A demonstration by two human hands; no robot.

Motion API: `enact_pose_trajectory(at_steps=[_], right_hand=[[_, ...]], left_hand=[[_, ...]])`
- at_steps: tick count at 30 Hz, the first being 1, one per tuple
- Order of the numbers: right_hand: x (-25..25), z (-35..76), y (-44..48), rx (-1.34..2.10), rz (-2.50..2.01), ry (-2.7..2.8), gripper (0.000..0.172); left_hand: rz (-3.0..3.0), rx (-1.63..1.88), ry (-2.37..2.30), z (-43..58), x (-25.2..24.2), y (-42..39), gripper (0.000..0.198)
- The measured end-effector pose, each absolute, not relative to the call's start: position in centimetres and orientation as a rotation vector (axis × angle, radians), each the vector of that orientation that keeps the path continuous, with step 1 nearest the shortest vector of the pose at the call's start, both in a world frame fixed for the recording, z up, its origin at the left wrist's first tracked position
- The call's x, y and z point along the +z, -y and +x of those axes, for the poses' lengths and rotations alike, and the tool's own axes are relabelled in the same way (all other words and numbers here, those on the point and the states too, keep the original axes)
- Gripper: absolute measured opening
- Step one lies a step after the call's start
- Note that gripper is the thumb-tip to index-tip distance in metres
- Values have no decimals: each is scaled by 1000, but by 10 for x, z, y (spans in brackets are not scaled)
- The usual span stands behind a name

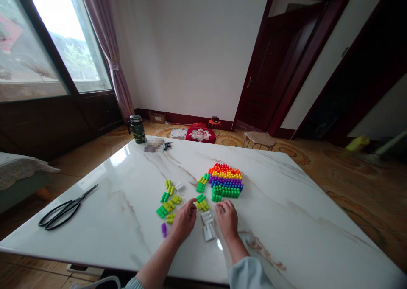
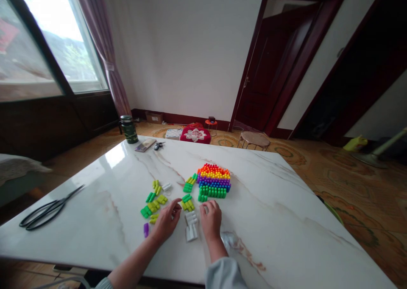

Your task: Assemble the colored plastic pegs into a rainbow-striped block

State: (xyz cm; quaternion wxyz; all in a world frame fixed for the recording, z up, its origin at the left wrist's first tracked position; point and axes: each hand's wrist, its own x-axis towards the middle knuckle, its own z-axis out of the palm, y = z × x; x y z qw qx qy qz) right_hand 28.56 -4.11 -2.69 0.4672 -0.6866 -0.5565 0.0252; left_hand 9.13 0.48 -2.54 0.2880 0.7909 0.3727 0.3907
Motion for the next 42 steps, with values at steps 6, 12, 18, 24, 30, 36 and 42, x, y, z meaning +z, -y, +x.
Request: enact_pose_trajectory(at_steps=[6, 12, 18, 24, 30, 36, 42], right_hand=[[-23, 281, 37, -13, -1833, 1549, 22], [-14, 274, 41, -58, -1904, 1654, 34], [-19, 277, 39, -53, -1835, 1654, 23], [-24, 278, 36, -87, -1875, 1647, 22], [-19, 271, 37, -125, -1970, 1680, 23], [-22, 272, 35, -128, -1993, 1686, 19], [-22, 271, 36, -109, -2005, 1687, 18]], left_hand=[[2122, 1055, -1004, 91, -26, -6, 33], [2098, 1066, -990, 91, -24, -5, 34], [2102, 1073, -1009, 91, -22, -3, 30], [2232, 954, -940, 98, -5, -7, 24], [2376, 653, -1335, 118, 22, -50, 28], [2393, 435, -1530, 139, 23, -85, 44], [2391, 225, -1615, 144, 23, -95, 39]])
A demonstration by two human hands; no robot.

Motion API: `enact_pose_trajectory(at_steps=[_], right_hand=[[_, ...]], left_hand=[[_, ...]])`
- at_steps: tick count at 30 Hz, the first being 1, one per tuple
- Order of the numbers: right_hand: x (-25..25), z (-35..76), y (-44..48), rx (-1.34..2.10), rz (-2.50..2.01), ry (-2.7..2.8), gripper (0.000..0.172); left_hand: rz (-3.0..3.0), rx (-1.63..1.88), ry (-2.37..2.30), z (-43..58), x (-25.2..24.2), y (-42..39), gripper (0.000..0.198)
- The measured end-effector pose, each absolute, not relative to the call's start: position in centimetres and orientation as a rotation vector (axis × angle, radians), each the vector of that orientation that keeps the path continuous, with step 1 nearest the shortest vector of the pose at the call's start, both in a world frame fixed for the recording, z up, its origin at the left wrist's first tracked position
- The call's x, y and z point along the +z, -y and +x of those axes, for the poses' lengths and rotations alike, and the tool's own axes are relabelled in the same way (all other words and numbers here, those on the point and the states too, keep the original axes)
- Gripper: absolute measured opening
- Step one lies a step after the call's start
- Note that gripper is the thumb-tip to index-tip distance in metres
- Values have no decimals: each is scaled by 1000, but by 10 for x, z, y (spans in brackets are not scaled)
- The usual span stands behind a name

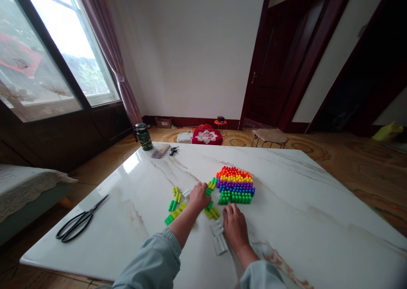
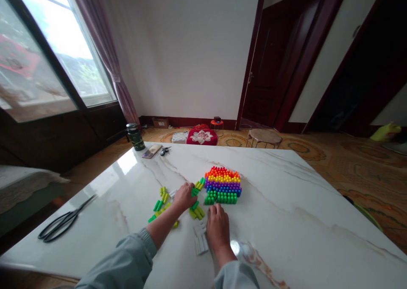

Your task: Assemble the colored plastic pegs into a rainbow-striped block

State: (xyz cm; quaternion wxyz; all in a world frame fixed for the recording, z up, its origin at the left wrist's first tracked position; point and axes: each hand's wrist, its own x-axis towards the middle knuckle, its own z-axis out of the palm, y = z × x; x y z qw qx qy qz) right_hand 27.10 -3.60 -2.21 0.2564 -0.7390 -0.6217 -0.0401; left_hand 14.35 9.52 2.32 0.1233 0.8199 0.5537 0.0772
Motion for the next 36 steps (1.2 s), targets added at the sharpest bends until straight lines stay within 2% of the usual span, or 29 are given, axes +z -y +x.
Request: enact_pose_trajectory(at_steps=[5, 10, 12, 15, 18, 20, 29, 36], right_hand=[[-20, 270, 36, -111, -2017, 1686, 19], [-16, 268, 37, -119, -2060, 1680, 19], [-16, 267, 38, -117, -2074, 1679, 18], [-17, 267, 37, -111, -2075, 1679, 19], [-19, 267, 37, -106, -2079, 1679, 20], [-20, 267, 36, -108, -2077, 1676, 20], [-17, 268, 37, -104, -2043, 1681, 19], [-18, 267, 36, -89, -2037, 1664, 28]], left_hand=[[2356, 91, -1676, 136, 23, -105, 41], [2318, 139, -1711, 140, 24, -118, 24], [2298, 208, -1741, 148, 25, -123, 22], [2270, 295, -1762, 161, 25, -127, 30], [2243, 301, -1746, 173, 20, -126, 51], [2225, 288, -1742, 177, 15, -123, 56], [2219, 362, -1736, 146, 21, -112, 38], [2307, 347, -1698, 104, 42, -83, 24]])
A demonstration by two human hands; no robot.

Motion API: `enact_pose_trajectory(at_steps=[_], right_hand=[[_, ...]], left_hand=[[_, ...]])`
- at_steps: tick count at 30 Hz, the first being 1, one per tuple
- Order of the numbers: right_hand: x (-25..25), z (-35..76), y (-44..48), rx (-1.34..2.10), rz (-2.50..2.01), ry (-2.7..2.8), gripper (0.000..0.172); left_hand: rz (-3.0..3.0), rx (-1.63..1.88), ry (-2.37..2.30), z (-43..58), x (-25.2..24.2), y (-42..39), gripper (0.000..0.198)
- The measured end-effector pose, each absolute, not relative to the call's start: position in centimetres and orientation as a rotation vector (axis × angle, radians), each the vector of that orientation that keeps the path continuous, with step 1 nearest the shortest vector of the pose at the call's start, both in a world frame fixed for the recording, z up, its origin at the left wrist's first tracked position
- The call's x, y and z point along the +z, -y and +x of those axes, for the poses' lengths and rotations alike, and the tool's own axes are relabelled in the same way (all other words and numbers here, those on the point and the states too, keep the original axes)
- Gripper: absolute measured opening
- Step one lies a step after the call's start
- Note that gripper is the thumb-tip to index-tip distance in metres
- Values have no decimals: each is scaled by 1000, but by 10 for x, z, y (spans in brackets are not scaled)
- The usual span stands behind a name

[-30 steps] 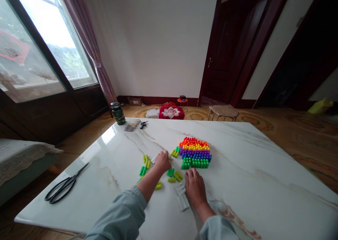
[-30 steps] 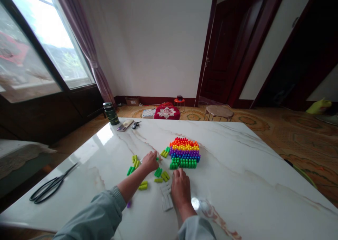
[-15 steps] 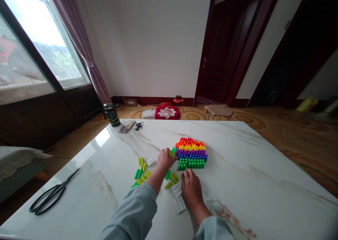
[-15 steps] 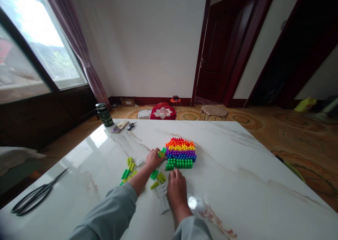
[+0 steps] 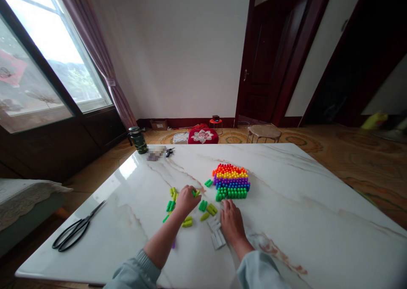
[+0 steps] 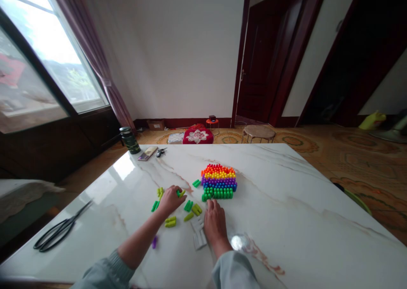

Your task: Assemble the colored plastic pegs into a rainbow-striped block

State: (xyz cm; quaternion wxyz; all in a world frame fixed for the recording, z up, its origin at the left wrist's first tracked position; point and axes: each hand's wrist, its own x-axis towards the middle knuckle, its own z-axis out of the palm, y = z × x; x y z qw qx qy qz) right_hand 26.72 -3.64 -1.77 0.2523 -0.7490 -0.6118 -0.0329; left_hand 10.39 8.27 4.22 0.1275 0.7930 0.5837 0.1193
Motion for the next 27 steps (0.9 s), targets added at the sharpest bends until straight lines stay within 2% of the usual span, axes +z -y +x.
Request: enact_pose_trajectory(at_steps=[7, 10, 20, 23, 27], right_hand=[[-20, 266, 38, -125, -2049, 1689, 20], [-19, 267, 37, -118, -2045, 1690, 18], [-12, 266, 38, -91, -2055, 1702, 18], [-15, 266, 38, -113, -2052, 1702, 18], [-17, 266, 37, -134, -2052, 1685, 17]], left_hand=[[2291, 128, -1831, 90, 48, -86, 31], [2339, 95, -1764, 98, 52, -81, 37], [2490, -50, -1437, 123, 38, -50, 39], [2497, -33, -1447, 129, 41, -59, 36], [2471, 102, -1552, 147, 50, -87, 42]])
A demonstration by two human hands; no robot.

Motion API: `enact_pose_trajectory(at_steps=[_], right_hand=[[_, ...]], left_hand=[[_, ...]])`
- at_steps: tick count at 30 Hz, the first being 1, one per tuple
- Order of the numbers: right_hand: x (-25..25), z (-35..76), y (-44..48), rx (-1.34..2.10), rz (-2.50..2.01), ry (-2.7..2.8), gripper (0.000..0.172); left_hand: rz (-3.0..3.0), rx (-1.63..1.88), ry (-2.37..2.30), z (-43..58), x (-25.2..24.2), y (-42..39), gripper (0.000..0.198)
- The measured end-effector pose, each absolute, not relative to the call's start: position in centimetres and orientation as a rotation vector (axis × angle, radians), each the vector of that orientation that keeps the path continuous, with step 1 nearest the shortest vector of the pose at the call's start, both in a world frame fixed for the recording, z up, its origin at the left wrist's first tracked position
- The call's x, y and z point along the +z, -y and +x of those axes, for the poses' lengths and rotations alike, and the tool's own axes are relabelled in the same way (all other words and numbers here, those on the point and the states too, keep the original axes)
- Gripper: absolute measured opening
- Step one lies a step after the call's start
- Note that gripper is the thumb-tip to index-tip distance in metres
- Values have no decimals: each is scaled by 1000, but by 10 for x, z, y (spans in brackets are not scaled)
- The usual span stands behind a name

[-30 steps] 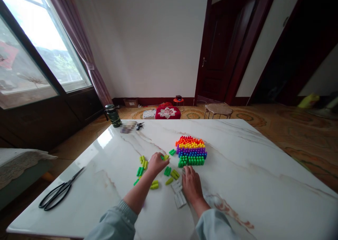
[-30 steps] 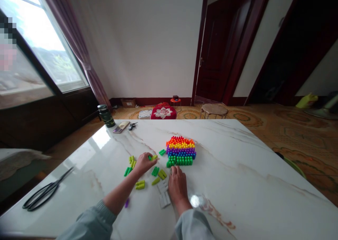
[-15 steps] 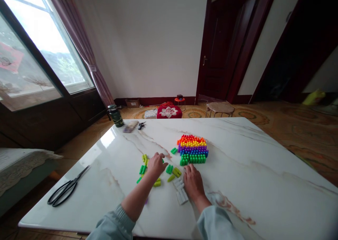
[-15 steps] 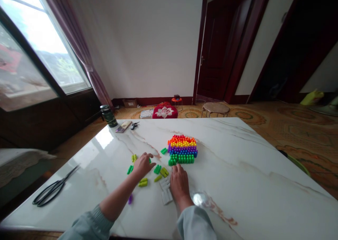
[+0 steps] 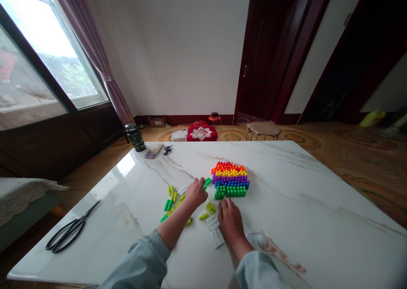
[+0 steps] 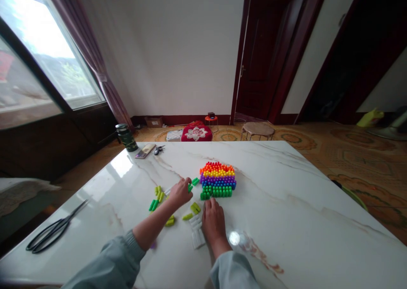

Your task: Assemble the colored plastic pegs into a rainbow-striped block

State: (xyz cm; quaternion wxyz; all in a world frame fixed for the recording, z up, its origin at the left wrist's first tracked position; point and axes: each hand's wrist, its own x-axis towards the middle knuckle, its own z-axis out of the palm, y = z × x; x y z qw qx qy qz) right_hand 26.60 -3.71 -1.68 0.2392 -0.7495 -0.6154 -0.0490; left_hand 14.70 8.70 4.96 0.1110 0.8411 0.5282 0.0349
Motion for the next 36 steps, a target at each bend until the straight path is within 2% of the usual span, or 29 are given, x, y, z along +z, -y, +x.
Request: enact_pose_trajectory(at_steps=[3, 9, 16, 22, 24, 29, 36], right_hand=[[-17, 266, 37, -133, -2040, 1690, 17], [-20, 267, 36, -163, -2058, 1683, 15], [-20, 266, 36, -129, -2060, 1665, 18], [-28, 270, 35, -139, -1923, 1626, 40], [-27, 270, 37, -91, -1860, 1654, 43], [-18, 267, 44, 72, -1700, 1758, 37], [-19, 269, 45, 128, -1518, 1753, 26]], left_hand=[[2432, 175, -1591, 165, 49, -108, 43], [2334, 205, -1613, 185, 29, -121, 29], [2204, 441, -1594, 168, 24, -117, 30], [2105, 682, -1373, 138, 21, -62, 26], [2057, 743, -1278, 130, 19, -42, 27], [1970, 813, -1066, 124, 19, -13, 27], [1880, 837, -983, 118, 4, -4, 30]])
